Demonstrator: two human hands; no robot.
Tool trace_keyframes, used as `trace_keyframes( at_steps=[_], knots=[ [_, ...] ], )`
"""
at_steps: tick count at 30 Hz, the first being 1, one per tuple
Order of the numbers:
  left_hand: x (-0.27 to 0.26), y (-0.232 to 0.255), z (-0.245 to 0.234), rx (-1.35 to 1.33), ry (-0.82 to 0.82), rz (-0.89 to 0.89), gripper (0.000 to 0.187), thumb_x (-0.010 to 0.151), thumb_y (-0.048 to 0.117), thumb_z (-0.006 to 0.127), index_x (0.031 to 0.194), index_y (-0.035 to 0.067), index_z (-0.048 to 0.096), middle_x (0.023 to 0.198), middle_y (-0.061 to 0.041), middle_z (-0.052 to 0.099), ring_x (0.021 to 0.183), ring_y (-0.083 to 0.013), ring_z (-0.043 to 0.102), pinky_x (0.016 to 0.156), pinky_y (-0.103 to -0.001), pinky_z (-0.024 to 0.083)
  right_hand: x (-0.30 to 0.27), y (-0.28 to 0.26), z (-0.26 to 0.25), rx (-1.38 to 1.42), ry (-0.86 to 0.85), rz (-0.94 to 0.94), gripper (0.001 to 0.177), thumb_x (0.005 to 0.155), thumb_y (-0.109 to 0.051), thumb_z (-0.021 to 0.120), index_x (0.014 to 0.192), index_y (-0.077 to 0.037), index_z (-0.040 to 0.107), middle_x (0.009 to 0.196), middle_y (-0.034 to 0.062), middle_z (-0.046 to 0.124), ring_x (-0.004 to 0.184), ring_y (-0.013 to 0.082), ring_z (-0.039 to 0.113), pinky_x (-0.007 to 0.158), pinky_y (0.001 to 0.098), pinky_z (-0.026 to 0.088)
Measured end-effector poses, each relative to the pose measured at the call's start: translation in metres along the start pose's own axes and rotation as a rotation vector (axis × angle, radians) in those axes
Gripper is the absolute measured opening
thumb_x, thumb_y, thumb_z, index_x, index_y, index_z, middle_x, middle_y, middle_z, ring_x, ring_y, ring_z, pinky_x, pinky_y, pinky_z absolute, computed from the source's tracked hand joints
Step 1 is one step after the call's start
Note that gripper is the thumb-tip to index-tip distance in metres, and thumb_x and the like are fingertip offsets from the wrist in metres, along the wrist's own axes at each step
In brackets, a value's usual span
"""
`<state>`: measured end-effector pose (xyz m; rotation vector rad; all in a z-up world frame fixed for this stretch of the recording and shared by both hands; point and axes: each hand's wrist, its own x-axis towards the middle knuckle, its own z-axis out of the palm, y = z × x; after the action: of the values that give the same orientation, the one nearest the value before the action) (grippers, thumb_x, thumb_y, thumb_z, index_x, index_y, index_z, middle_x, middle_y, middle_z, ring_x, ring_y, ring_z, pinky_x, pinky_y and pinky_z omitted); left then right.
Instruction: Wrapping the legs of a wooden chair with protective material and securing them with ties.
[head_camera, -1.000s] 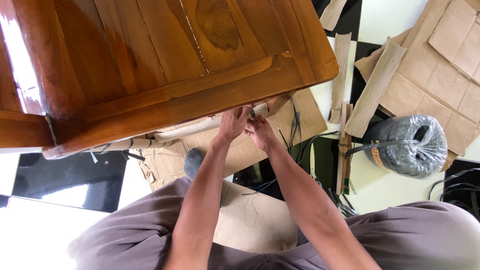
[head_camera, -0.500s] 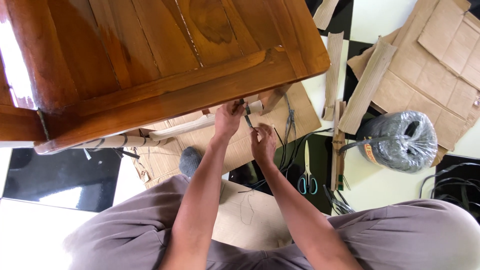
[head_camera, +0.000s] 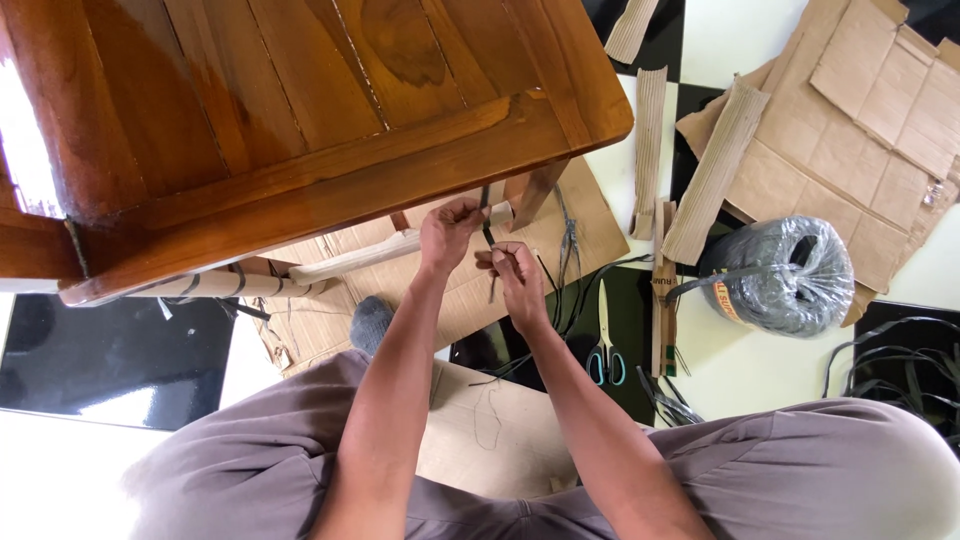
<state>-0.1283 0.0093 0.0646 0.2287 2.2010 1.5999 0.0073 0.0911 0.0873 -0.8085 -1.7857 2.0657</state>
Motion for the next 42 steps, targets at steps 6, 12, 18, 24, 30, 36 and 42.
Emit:
trace_keyframes(
  at_steps=[6,12,18,24,30,36,42],
  knots=[
    [-0.005,0.004,0.0,0.054,-0.014,-0.019,0.01,0.082,0.031,0.079,0.091,0.034,0.082,0.079,0.009,0.077,0.087,-0.0091,0.074,0.082,-0.026,0.054,0.015,0.004,-0.007,0.007,-0.183,-0.162,0.033,0.097,-0.005,0.056,0.129,0.002,0.058,0.124,0.0194,0.075,0.108,0.0268,0.073,0.094,0.0374,0.056],
    [-0.012,0.016,-0.011,0.009,-0.038,0.054,0.016,0.08,0.025,0.081,0.096,0.024,0.083,0.081,0.001,0.078,0.086,-0.0169,0.074,0.081,-0.033,0.055,0.02,-0.015,-0.001,-0.788,0.091,-0.754,0.015,0.098,-0.02,0.069,0.108,-0.026,0.079,0.085,-0.0037,0.077,0.071,0.0162,0.075,0.061,0.0279,0.059],
    [-0.008,0.006,-0.016,0.134,-0.054,0.12,0.014,0.08,0.034,0.08,0.094,0.037,0.082,0.09,0.012,0.078,0.094,-0.0184,0.074,0.082,-0.033,0.056,0.032,-0.017,0.005,-0.745,0.029,-0.982,0.031,0.098,0.002,0.059,0.119,-0.011,0.079,0.129,0.0114,0.067,0.109,0.0334,0.07,0.091,0.0414,0.061],
    [-0.008,0.002,-0.015,0.152,-0.077,0.141,0.011,0.08,0.032,0.08,0.091,0.036,0.081,0.098,0.012,0.077,0.098,-0.0214,0.074,0.084,-0.034,0.056,0.034,-0.024,0.004,-0.782,0.107,-0.85,0.027,0.096,-0.002,0.064,0.115,-0.016,0.077,0.106,0.0045,0.072,0.093,0.0302,0.073,0.082,0.0415,0.061],
    [-0.005,-0.002,-0.014,0.165,-0.079,0.178,0.017,0.08,0.028,0.08,0.096,0.035,0.081,0.12,0.007,0.074,0.111,-0.028,0.07,0.093,-0.042,0.056,0.044,0.005,0.011,-0.554,0.284,-0.481,0.016,0.092,-0.015,0.079,0.105,-0.016,0.071,0.083,0.0076,0.075,0.077,0.0287,0.075,0.066,0.0375,0.057],
    [-0.001,-0.016,-0.013,0.142,-0.079,0.241,0.021,0.082,0.024,0.079,0.1,0.034,0.08,0.118,0.003,0.074,0.112,-0.0284,0.069,0.095,-0.041,0.055,0.049,0.016,0.005,-0.267,0.171,-0.036,0.019,0.095,-0.018,0.079,0.106,-0.003,0.073,0.084,0.0152,0.076,0.072,0.0193,0.076,0.067,0.0288,0.063],
    [-0.003,-0.017,-0.013,0.074,-0.076,0.293,0.023,0.085,0.014,0.077,0.102,0.028,0.082,0.118,-0.005,0.073,0.114,-0.036,0.068,0.097,-0.046,0.054,0.044,0.017,0.006,-0.303,0.067,-0.007,0.017,0.098,-0.024,0.074,0.109,-0.014,0.08,0.078,0.0094,0.076,0.07,0.0136,0.073,0.066,0.0328,0.062]
  ],
)
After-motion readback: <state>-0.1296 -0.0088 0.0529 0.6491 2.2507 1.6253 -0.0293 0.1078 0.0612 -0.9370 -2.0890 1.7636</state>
